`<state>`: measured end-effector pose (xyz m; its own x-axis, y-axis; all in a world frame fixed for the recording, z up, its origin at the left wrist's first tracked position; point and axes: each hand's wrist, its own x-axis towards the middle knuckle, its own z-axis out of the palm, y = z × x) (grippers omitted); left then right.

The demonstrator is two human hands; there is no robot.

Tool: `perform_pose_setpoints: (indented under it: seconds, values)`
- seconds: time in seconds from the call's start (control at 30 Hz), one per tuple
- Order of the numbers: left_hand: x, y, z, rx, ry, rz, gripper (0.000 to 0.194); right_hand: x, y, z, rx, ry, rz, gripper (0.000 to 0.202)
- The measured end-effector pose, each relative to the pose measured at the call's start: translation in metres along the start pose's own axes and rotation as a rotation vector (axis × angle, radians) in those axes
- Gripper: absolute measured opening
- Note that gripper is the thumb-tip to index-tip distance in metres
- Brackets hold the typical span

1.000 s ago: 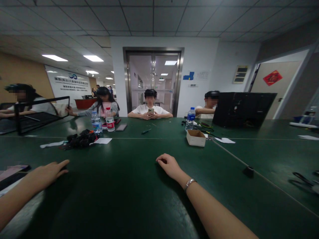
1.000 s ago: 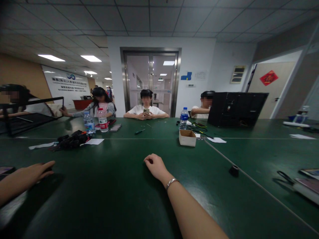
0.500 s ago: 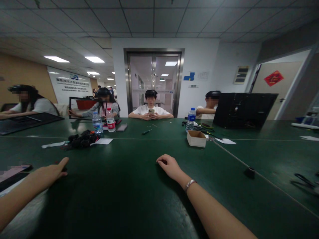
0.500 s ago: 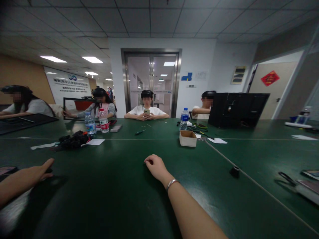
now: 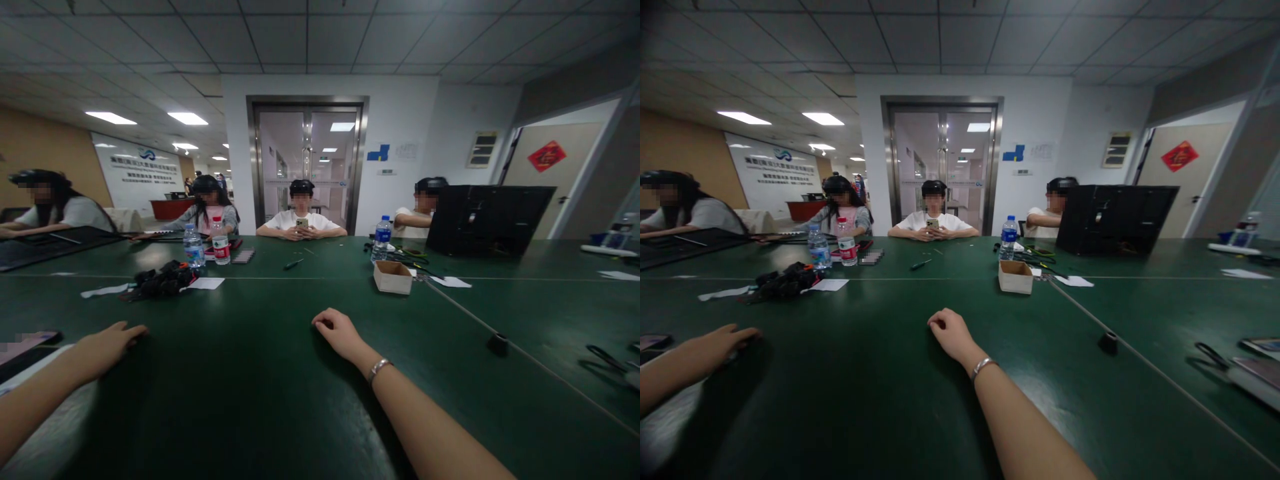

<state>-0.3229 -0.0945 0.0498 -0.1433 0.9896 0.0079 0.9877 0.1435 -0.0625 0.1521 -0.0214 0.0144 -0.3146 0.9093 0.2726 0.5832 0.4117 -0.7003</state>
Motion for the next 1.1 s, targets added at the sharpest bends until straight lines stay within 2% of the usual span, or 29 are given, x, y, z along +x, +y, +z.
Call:
perform_pose_setpoints:
  seconds: [0.1,0.2,0.3,0.4,0.5,0.57,0.6,0.67,0.73,0.83,0.97,1.1]
  values:
    - [0.008,0.018,-0.002,-0.071,-0.04,0.067,0.045,0.0,0.0,0.0,0.003,-0.009,0.015,0.02]
    - [0.016,0.06,-0.005,-0.125,-0.046,0.132,0.036,0.0,0.001,0.0,0.023,-0.013,0.017,0.02]
    - [0.022,0.128,-0.008,-0.201,-0.016,0.269,0.027,-0.001,0.0,0.001,0.048,0.012,0.028,0.028]
    - [0.019,0.213,-0.011,-0.326,-0.027,0.448,0.026,-0.001,0.0,0.003,0.067,0.048,0.018,0.04]
    - [0.012,0.29,-0.014,-0.377,0.067,0.659,0.024,0.002,0.006,0.004,0.06,0.087,-0.041,0.037]
    - [0.008,0.326,-0.013,-0.412,0.104,0.751,0.029,0.005,0.012,0.004,0.038,0.119,-0.07,0.028]
    - [0.007,0.337,-0.012,-0.431,0.122,0.768,0.032,0.007,0.015,0.003,0.036,0.134,-0.07,0.027]
    - [0.006,0.349,-0.009,-0.465,0.151,0.769,0.035,0.009,0.02,0.001,0.061,0.149,-0.051,0.027]
    - [0.005,0.35,-0.004,-0.509,0.171,0.759,0.035,0.01,0.022,0.0,0.11,0.13,-0.047,0.027]
    - [0.003,0.343,0.001,-0.615,0.174,0.742,0.038,0.008,0.022,0.0,0.159,0.093,-0.072,0.031]
    - [0.003,0.331,0.003,-0.755,0.116,0.67,0.042,0.007,0.02,0.002,0.141,0.066,-0.041,0.039]
    - [0.013,0.319,0.006,-0.904,0.023,0.532,0.04,0.008,0.021,0.002,0.083,0.039,-0.012,0.032]
